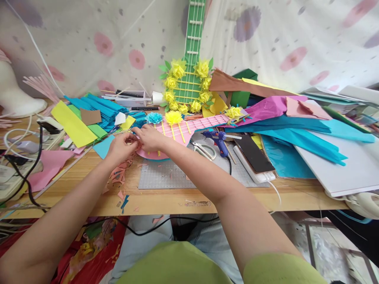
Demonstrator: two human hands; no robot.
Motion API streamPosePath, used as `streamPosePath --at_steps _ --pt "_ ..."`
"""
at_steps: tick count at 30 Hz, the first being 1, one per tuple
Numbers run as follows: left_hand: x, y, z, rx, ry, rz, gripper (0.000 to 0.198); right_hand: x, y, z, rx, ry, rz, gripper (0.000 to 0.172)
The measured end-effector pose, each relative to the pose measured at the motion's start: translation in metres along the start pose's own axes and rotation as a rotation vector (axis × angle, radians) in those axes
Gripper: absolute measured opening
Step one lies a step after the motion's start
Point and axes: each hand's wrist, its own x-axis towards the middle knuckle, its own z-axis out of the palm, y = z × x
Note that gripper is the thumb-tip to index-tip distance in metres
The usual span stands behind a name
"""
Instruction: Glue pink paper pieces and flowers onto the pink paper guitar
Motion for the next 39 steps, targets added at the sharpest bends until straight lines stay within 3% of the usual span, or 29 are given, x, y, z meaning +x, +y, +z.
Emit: streamPosePath --at_steps 7,24,33,39 --pt "0.001 0.000 0.000 -0.018 -0.003 -0.008 0.005 -0.002 -0.001 0.004 0.017 0.129 0.042 0.046" --pt "0.003 -0.006 0.001 0.014 0.000 0.021 0.015 -0.005 -0.007 0.033 0.006 0.297 0.062 0.047" --pt "0.002 -0.007 0.001 0.010 0.003 0.030 0.011 -0.007 -0.007 0.026 0.054 0.290 0.069 0.050" --pt "0.002 -0.003 0.000 -0.016 0.004 0.020 0.009 -0.010 -0.004 0.018 0.055 0.257 0.062 0.044"
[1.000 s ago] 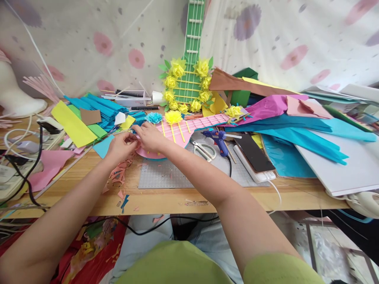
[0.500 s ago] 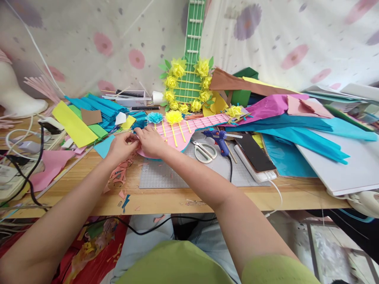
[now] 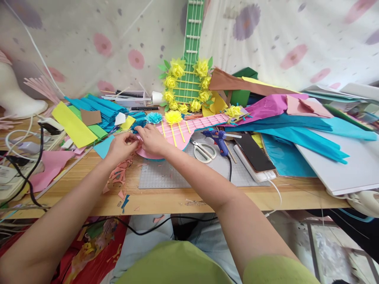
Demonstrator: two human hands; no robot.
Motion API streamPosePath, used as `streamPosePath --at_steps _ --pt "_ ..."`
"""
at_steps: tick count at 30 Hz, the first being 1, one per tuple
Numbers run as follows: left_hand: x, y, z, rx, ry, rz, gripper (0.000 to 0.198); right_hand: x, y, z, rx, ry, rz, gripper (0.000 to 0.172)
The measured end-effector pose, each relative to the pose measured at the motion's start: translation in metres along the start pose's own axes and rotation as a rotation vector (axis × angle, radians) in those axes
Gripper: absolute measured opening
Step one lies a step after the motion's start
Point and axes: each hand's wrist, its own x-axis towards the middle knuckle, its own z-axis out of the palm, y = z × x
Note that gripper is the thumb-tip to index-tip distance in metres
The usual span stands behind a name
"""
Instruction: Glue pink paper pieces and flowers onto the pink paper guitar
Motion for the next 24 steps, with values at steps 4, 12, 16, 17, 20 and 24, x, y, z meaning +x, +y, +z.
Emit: streamPosePath --at_steps 4,12,16,17,20,24 --pt "0.000 0.003 -0.002 0.016 0.001 0.003 0.008 0.000 -0.006 -0.005 0.010 0.055 -0.024 0.048" --pt "-0.002 0.002 -0.003 -0.001 -0.005 -0.007 0.008 0.000 -0.002 -0.018 -0.043 0.051 0.065 0.045" --pt "-0.002 0.003 -0.004 0.012 -0.014 -0.006 0.010 0.005 -0.004 -0.009 -0.128 -0.032 -0.010 0.040" --pt "-0.002 0.003 -0.004 0.013 -0.016 -0.003 0.010 0.007 -0.005 -0.008 -0.152 -0.047 -0.013 0.041" --pt "-0.002 0.002 -0.004 0.017 -0.012 0.007 0.009 0.012 -0.007 -0.006 -0.199 -0.085 0.001 0.043" --pt "-0.002 -0.001 -0.002 0.017 -0.008 0.002 0.010 0.015 -0.005 0.000 -0.203 -0.108 0.016 0.044"
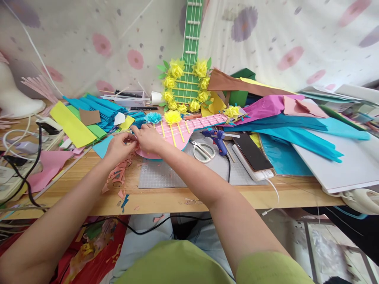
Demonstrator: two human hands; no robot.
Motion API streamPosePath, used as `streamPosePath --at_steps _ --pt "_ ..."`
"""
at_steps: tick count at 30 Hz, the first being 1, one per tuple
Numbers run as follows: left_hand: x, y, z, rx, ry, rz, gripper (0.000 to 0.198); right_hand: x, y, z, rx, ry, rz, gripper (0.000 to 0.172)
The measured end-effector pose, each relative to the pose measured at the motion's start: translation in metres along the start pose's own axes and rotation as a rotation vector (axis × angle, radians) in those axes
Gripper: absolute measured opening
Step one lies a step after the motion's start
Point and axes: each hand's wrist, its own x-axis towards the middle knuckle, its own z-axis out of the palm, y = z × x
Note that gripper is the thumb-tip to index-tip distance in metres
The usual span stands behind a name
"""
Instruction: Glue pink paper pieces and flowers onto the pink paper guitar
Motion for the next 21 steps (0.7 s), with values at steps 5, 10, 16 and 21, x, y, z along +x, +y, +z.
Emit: streamPosePath --at_steps 5,10,16,21 --pt "-0.001 -0.001 -0.001 -0.040 0.013 0.015 0.011 -0.002 0.001 0.003 0.034 0.008 0.013 0.048" --pt "-0.001 0.003 -0.007 -0.053 0.044 -0.011 0.012 -0.007 0.003 -0.005 0.122 0.024 0.018 0.048" --pt "0.002 0.002 -0.012 -0.089 0.193 -0.049 0.014 -0.021 0.014 -0.029 0.248 0.131 0.039 0.056" --pt "0.009 0.006 -0.018 -0.183 0.453 -0.056 0.011 -0.047 0.040 -0.045 0.255 0.243 0.145 0.034"
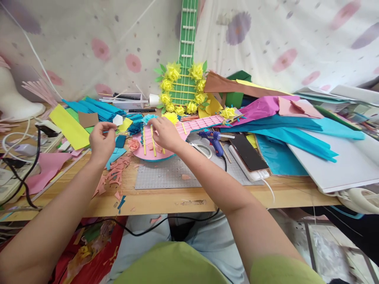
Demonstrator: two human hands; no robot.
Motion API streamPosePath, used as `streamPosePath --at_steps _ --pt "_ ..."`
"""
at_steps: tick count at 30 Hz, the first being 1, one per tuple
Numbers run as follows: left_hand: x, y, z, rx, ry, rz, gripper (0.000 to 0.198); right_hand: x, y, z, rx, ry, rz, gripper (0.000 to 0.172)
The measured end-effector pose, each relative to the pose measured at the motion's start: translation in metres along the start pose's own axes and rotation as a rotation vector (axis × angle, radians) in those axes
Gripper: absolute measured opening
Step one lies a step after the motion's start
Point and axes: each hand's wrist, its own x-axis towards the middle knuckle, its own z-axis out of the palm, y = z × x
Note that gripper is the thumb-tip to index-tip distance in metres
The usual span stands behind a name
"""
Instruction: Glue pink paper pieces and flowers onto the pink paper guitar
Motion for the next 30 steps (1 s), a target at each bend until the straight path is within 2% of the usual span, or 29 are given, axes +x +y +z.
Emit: streamPosePath --at_steps 3,10,16,21,24,25,26,28,30 --pt "0.010 0.011 -0.003 -0.176 0.192 -0.013 0.014 -0.018 0.019 -0.012 0.042 0.047 0.114 0.020" --pt "0.033 0.041 -0.018 -0.522 0.397 -0.201 0.014 -0.066 0.048 -0.023 0.124 0.049 0.231 0.019" --pt "0.050 0.042 -0.038 -0.437 0.479 -0.331 0.022 -0.090 0.058 -0.022 0.092 -0.015 0.298 0.022" --pt "0.057 0.032 -0.055 -0.364 0.554 -0.365 0.040 -0.091 0.053 -0.022 0.062 -0.082 0.439 0.023" --pt "0.046 0.024 -0.051 -0.119 0.382 -0.399 0.032 -0.086 0.047 -0.020 0.083 -0.094 0.442 0.017" --pt "0.039 0.023 -0.047 0.013 0.262 -0.346 0.019 -0.083 0.045 -0.019 0.090 -0.096 0.436 0.015" --pt "0.031 0.022 -0.041 0.136 0.146 -0.278 0.015 -0.081 0.043 -0.018 0.095 -0.097 0.430 0.014" --pt "0.011 0.025 -0.028 0.275 -0.129 -0.190 0.038 -0.079 0.040 -0.016 0.094 -0.095 0.415 0.013" --pt "-0.009 0.031 -0.012 0.400 -0.278 -0.030 0.037 -0.078 0.039 -0.015 0.071 -0.090 0.404 0.015"
